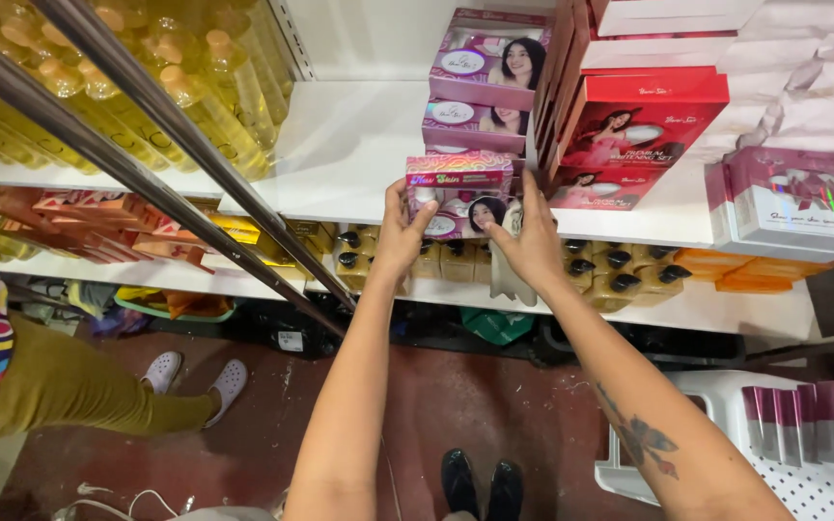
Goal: Dusting cosmetic product boxes on shelves and recording quantities in a notebook.
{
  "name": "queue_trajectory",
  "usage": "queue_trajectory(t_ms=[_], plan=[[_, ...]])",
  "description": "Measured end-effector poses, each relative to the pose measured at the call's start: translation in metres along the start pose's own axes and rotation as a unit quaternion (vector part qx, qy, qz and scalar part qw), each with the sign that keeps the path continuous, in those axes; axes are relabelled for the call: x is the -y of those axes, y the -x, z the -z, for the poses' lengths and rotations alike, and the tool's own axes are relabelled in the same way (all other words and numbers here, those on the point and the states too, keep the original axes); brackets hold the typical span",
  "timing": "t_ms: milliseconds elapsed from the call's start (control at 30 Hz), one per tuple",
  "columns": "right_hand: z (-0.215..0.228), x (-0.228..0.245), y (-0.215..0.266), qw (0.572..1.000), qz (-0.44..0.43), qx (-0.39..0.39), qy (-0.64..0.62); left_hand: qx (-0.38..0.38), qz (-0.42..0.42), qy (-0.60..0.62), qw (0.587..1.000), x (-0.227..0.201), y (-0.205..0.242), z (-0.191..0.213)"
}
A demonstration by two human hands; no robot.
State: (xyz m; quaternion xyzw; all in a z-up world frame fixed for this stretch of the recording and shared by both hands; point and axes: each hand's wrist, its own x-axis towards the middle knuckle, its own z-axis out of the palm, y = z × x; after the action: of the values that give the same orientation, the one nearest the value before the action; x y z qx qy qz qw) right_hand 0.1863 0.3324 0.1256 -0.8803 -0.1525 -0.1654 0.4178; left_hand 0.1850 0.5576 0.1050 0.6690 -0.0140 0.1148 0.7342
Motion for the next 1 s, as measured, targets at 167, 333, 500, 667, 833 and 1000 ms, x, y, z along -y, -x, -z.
queue_trajectory(t_ms=[167,333,500,667,833,1000], plan=[[-0.001,0.003,0.017,0.999,-0.03,-0.012,0.004,-0.008,-0.044,0.067,0.997,0.032,-0.009,0.034],[-0.007,0.025,0.037,0.998,-0.033,-0.036,0.034,0.017,-0.033,0.066,0.997,0.022,-0.02,0.057],[-0.02,0.05,0.041,0.996,-0.033,-0.035,0.069,0.03,0.004,0.061,0.998,0.022,-0.031,0.095],[-0.035,0.065,0.039,0.994,-0.045,-0.073,0.066,0.008,-0.003,0.049,0.999,0.012,-0.047,0.149],[-0.036,0.06,0.019,0.985,-0.016,-0.152,0.085,-0.023,-0.022,0.056,0.998,0.025,-0.094,0.174],[-0.013,0.042,-0.013,0.965,-0.138,-0.215,0.049,-0.053,0.016,-0.004,0.998,0.023,-0.133,0.144]])
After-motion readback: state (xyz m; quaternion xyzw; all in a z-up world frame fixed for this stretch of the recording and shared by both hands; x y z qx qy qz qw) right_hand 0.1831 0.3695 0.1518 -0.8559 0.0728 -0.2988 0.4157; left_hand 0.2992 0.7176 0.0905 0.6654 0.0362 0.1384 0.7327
